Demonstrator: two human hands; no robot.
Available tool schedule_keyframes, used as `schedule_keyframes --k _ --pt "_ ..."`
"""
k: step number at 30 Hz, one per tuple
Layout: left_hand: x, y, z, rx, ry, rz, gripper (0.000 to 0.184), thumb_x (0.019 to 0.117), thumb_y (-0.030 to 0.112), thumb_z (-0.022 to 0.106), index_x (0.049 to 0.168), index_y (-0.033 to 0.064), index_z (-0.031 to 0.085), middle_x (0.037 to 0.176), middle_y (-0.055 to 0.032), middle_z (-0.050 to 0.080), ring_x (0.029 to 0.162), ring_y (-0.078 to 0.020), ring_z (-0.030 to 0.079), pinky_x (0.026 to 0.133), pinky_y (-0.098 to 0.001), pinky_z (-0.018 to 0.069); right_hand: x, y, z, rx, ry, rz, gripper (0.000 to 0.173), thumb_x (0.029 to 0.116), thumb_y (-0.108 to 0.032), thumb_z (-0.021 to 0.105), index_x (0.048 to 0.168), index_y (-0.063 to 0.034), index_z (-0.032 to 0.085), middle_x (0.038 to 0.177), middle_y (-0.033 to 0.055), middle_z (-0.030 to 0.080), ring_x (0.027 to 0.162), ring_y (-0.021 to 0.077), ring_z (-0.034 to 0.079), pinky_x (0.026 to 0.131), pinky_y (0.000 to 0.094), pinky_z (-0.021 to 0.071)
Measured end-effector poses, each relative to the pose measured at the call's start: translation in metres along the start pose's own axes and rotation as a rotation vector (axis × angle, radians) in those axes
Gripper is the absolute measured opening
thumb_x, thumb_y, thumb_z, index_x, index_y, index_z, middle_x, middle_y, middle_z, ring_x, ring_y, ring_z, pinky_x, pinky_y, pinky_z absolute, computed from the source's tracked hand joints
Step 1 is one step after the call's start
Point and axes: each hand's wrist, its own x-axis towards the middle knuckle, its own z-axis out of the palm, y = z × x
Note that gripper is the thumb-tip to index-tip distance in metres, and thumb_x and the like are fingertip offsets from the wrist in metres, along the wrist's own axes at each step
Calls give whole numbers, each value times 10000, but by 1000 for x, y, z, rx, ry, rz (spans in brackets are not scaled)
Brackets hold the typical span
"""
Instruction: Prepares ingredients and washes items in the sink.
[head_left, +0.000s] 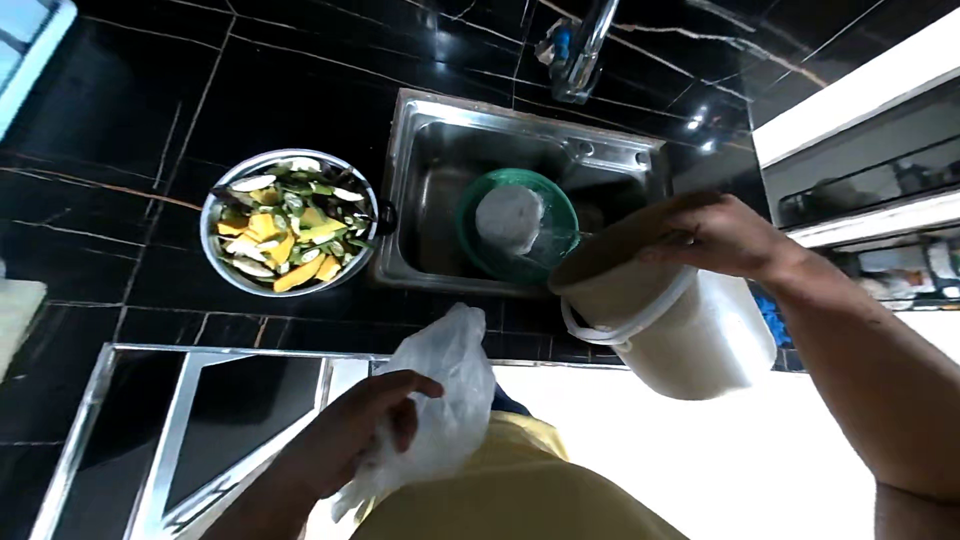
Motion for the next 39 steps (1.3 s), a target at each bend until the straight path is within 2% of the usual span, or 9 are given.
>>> schedule_keyframes --k 7,10,13,15,18,24,33,37,39 --pt "-28 -67 -33 -316 288 -24 493 1102 241 234 1152 46 685 619 27 600 449 -7 512 408 -144 426 38 0 2 -69 -120 158 262 885 -330 807 939 -74 787 897 146 744 919 359 708 874 635 523" --pt "-25 -84 -32 -391 312 -43 496 1116 252 234 1156 27 674 611 19 586 455 -17 514 422 -149 434 57 -2 2 -99 -141 162 319 898 -399 763 894 -80 767 858 143 727 891 363 702 827 649 521" --pt "-24 -91 -32 -386 336 -57 495 1114 255 238 1158 37 680 615 20 579 465 -27 515 431 -162 435 75 -7 0 -82 -189 169 348 903 -418 761 910 -70 768 872 156 719 914 381 685 860 649 500" --pt "-25 -95 -34 -384 361 -44 491 1111 259 250 1154 40 687 623 15 590 468 -32 521 428 -169 438 84 -9 1 -54 -157 115 369 897 -454 733 897 -87 773 839 130 704 866 348 676 814 620 506" --pt "-27 -102 -39 -366 405 -24 487 1114 275 256 1164 54 688 635 18 607 472 -35 532 427 -175 442 100 -14 -1 -58 -172 92 311 923 -380 746 901 -70 766 833 144 713 836 346 690 789 620 519" --pt "-25 -118 -48 -415 483 -5 474 1111 286 291 1139 53 703 623 22 605 473 -38 539 431 -178 452 125 -19 -5 -132 -214 127 466 977 -433 665 728 -42 618 642 129 578 644 333 602 612 583 451" --pt "-17 -197 -92 -99 535 -212 379 1104 320 395 1137 80 687 736 -15 672 494 -43 529 405 -180 349 161 -35 8 -195 -467 263 495 988 -469 656 735 -43 649 705 145 614 722 352 621 669 614 459" --pt "-15 -239 -109 86 621 -417 387 1098 333 439 1184 47 685 896 -119 686 676 -179 570 599 -366 458 180 -40 26 -299 -649 273 561 971 -589 610 769 -72 687 768 144 664 800 365 667 713 637 494" --pt "-17 -271 -121 144 637 -441 397 1095 299 465 1216 -14 678 1115 -243 692 976 -355 655 860 -562 499 188 -49 28 -344 -694 309 594 959 -633 595 775 -76 687 781 145 666 813 362 668 717 630 497"
